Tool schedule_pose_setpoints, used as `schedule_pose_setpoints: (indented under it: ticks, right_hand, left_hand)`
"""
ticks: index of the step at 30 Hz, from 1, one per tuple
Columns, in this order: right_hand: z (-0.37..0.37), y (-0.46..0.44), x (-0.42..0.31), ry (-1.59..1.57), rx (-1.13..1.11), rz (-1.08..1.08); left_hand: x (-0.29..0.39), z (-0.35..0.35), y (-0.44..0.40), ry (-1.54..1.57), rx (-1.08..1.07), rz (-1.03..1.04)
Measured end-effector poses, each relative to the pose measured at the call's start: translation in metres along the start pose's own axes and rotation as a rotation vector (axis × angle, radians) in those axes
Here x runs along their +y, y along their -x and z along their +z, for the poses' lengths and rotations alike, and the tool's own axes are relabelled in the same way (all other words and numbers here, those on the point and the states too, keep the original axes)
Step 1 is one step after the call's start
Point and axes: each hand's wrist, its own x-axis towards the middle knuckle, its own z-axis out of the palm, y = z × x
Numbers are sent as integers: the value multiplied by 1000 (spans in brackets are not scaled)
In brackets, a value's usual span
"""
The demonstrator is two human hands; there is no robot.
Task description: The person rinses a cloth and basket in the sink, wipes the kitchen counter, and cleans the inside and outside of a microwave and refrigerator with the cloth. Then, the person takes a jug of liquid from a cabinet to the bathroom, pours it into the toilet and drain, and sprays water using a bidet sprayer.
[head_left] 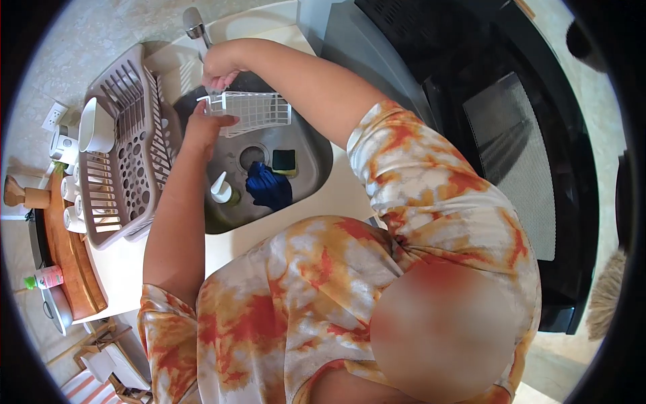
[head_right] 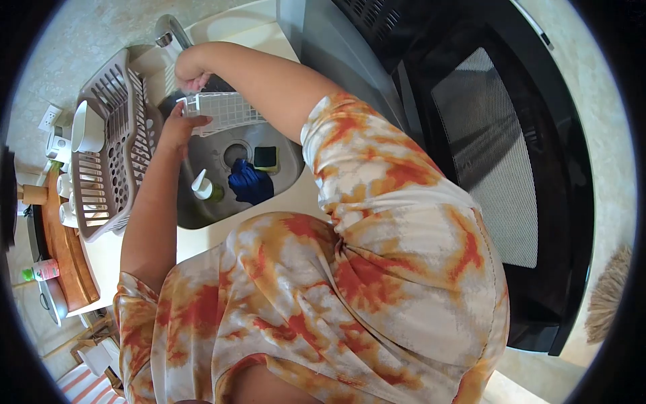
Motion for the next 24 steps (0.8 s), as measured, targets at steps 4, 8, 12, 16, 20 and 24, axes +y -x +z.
schedule_pose_setpoints:
  ticks: [4, 8, 12, 16, 20, 24]
  right_hand:
    - [-2, 0, 13, 105, -108, 121]
    - [-4, -10, 22, 182, 17, 244]
    - [-6, -8, 14, -49, 133, -42]
    - [-13, -36, 29, 930, 332, -421]
    - [-10, -12, 43, 673, 322, -330]
    - [-10, -18, 53, 836, 361, -342]
  left_hand:
    - [7, -1, 3, 83, -64, 4]
    - [14, -1, 6, 58, -62, -3]
    - [29, 0, 19, 25, -40, -49]
    - [34, -5, 23, 28, -75, -47]
    - [39, -12, 30, 26, -117, -75]
    - [28, -14, 24, 67, -119, 11]
